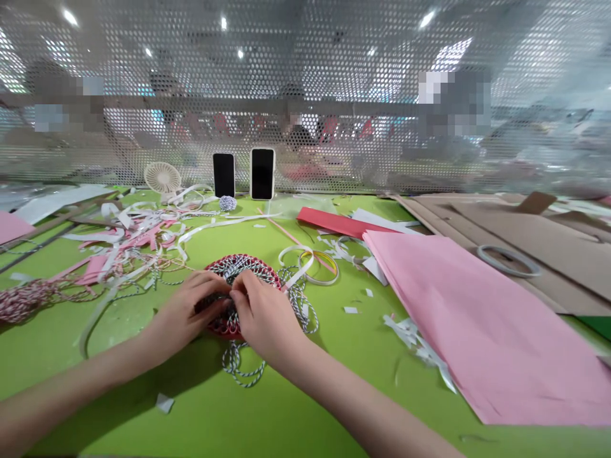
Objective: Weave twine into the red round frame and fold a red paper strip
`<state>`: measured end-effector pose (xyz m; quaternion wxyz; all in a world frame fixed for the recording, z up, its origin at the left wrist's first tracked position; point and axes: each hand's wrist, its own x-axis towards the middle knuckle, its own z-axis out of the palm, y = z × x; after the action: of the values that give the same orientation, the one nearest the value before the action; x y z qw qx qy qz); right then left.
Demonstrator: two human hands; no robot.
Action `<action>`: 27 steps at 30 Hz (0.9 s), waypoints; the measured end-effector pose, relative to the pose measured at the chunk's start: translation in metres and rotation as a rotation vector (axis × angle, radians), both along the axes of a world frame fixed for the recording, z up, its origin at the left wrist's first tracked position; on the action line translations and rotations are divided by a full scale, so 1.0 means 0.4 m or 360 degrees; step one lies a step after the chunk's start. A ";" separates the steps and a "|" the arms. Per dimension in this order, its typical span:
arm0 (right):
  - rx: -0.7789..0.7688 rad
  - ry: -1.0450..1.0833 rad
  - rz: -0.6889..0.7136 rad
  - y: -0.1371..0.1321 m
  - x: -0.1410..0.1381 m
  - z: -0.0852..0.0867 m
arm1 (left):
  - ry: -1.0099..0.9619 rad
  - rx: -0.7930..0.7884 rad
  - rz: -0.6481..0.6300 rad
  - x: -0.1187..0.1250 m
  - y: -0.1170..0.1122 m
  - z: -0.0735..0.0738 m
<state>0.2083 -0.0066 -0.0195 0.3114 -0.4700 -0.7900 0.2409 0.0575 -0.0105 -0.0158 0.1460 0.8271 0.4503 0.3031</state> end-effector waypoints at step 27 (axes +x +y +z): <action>0.0099 0.0142 0.0002 -0.002 0.005 -0.034 | -0.0353 -0.0208 0.0591 -0.155 0.029 0.142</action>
<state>0.2104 -0.0074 -0.0329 0.3605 -0.4483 -0.7828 0.2372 -0.0046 0.0010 0.0408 0.1894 0.6803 0.5948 0.3841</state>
